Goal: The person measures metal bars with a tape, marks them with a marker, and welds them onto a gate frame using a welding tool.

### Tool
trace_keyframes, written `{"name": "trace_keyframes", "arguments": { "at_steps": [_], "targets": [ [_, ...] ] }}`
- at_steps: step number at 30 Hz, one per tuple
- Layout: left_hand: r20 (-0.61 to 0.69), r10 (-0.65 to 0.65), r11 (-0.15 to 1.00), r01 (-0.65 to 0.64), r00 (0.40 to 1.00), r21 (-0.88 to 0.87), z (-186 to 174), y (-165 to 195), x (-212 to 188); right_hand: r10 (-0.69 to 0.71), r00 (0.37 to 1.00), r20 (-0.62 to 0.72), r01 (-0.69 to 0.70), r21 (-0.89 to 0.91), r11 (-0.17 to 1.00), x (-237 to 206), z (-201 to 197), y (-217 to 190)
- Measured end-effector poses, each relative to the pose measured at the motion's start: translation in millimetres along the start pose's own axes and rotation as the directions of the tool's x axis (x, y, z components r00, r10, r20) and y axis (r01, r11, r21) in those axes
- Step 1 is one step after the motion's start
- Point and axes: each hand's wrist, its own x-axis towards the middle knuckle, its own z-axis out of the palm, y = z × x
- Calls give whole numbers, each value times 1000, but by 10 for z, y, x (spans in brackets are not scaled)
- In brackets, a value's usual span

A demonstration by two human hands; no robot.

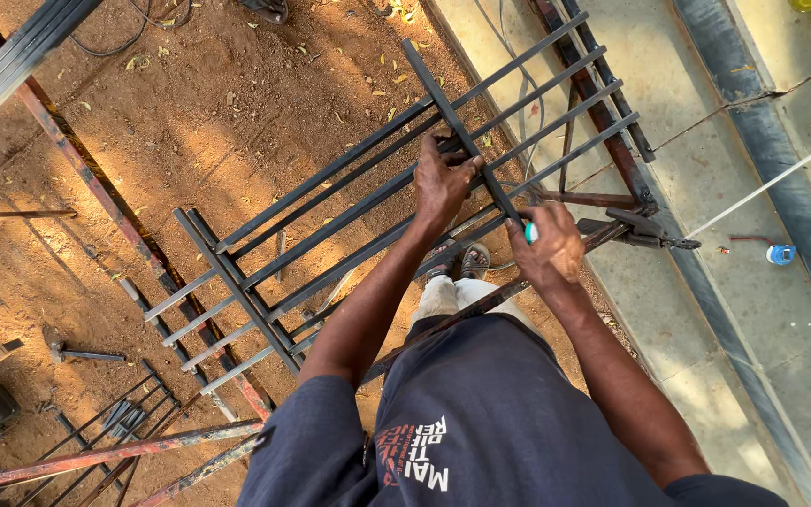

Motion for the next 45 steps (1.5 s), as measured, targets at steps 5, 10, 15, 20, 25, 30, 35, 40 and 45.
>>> {"name": "trace_keyframes", "arguments": {
  "at_steps": [5,10,15,20,25,30,35,40,45],
  "targets": [
    [-76,56,993,-48,996,108,-138,68,-168,371,925,85,-333,652,681,-168,-382,277],
    [242,15,967,-76,970,245,-187,-84,-772,364,862,352,-446,868,218,-482,-824,490],
    [657,-256,956,288,710,61,102,-212,-1493,185,968,169,-234,347,908,-838,-679,310],
    [707,-308,899,437,637,-1,162,-356,-1677,102,974,204,-219,718,660,-1104,-555,110],
    [743,-363,868,494,562,51,155,-493,-1682,170,961,219,-261,503,824,-1258,-646,55],
    [760,-366,872,483,537,80,234,-641,-1683,26,977,210,-91,305,948,-1412,-683,87],
    [759,-320,943,271,567,194,339,-648,-1691,-61,992,114,23,313,949,-1597,-595,213],
    [504,-424,903,311,753,295,250,-433,-1374,72,991,116,-102,271,957,-1814,-469,511],
    [393,-155,987,123,906,107,-149,-535,-777,344,922,181,-356,43,933,-2044,-432,895]
  ]
}}
